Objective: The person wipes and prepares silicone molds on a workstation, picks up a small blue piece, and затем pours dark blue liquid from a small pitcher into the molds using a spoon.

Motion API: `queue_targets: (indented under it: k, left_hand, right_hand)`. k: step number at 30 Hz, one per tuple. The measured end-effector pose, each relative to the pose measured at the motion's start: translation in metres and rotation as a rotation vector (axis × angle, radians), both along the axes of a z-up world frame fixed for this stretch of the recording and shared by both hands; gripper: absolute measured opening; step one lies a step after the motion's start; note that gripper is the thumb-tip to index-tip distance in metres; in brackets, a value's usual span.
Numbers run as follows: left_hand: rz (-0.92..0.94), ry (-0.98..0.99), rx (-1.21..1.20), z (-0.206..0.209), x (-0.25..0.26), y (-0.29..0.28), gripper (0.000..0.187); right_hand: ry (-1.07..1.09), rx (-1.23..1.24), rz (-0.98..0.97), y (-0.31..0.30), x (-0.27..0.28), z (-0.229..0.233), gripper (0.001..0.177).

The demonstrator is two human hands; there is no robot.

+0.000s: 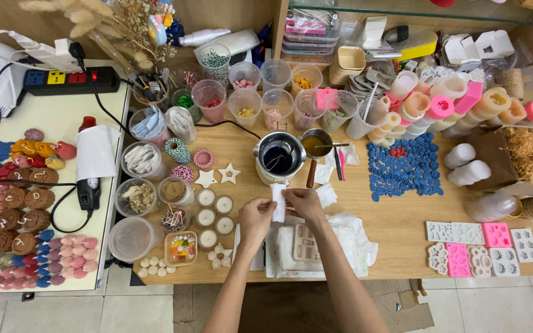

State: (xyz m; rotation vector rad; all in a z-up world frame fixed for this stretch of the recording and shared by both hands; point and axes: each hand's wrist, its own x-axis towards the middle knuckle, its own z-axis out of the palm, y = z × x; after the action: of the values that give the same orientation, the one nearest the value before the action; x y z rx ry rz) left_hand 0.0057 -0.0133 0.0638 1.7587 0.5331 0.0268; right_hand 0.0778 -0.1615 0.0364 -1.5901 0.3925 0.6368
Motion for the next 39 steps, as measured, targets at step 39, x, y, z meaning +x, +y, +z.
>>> queue_targets:
  k: [39]
  left_hand:
    - [-0.123,0.111,-0.228,-0.04,0.014,0.011,0.035]
  right_hand:
    - [0.025,-0.047,0.071,-0.01,0.005,0.001,0.028]
